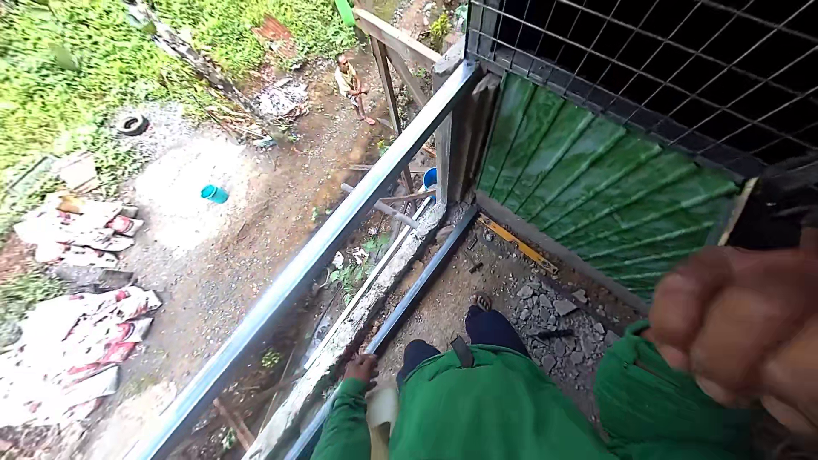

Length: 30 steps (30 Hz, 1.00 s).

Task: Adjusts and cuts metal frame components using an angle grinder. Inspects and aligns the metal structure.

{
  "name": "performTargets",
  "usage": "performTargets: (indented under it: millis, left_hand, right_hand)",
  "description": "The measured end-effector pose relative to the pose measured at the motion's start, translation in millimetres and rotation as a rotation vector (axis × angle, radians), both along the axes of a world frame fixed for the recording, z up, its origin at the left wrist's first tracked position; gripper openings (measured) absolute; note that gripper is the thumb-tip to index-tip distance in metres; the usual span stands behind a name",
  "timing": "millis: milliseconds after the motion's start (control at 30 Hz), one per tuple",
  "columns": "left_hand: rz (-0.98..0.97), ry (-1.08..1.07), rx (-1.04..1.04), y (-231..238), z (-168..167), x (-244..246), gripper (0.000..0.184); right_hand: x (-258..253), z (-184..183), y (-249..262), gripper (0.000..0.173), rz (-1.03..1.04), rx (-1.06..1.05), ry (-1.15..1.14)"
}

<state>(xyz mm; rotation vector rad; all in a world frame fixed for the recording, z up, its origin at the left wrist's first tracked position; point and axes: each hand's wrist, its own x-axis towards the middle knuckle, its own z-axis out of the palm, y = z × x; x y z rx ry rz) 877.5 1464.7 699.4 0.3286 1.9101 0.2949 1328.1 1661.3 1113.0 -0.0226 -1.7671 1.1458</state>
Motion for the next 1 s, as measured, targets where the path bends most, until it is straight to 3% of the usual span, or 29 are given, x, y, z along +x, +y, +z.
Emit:
performTargets:
  millis: [200,333,433,500,633,733,833,1000]
  left_hand:
    - [0.111,0.014,0.015,29.8,17.3,68.1,0.035]
    - [-0.035,0.021,0.039,55.7,12.1,80.7,0.034]
    - [-0.301,0.177,0.182,100.0,21.3,73.4,0.037]
    - [-0.400,0.360,0.356,147.1,52.0,70.6,0.040]
    - [-0.336,0.709,0.855,236.7,118.7,45.3,0.035]
    - [-0.296,0.910,1.059,285.4,146.0,7.4,0.031]
    - [-0.301,1.014,1.046,322.9,141.4,-30.2,0.033]
    - [-0.306,0.925,0.918,341.9,108.3,-50.1,0.042]
  right_hand:
    - [18.2,-40.7,109.7,0.017,-0.259,-0.072,0.272]
    - [24.4,-70.7,160.7,0.015,-0.277,-0.208,0.287]
    - [30.0,-98.3,180.8,0.016,-0.379,-0.323,0.184]
    - [33.5,-115.0,186.3,0.016,-0.500,-0.388,0.056]
    - [36.5,-156.3,189.8,0.016,-0.655,-0.490,-0.310]
    - [26.9,-203.1,191.5,0.019,-0.652,-0.619,-0.593]
    - [1.5,-254.4,197.6,0.025,-0.556,-0.838,-0.992]
    - [-24.7,-344.0,205.2,0.033,-0.069,-1.001,-1.579]
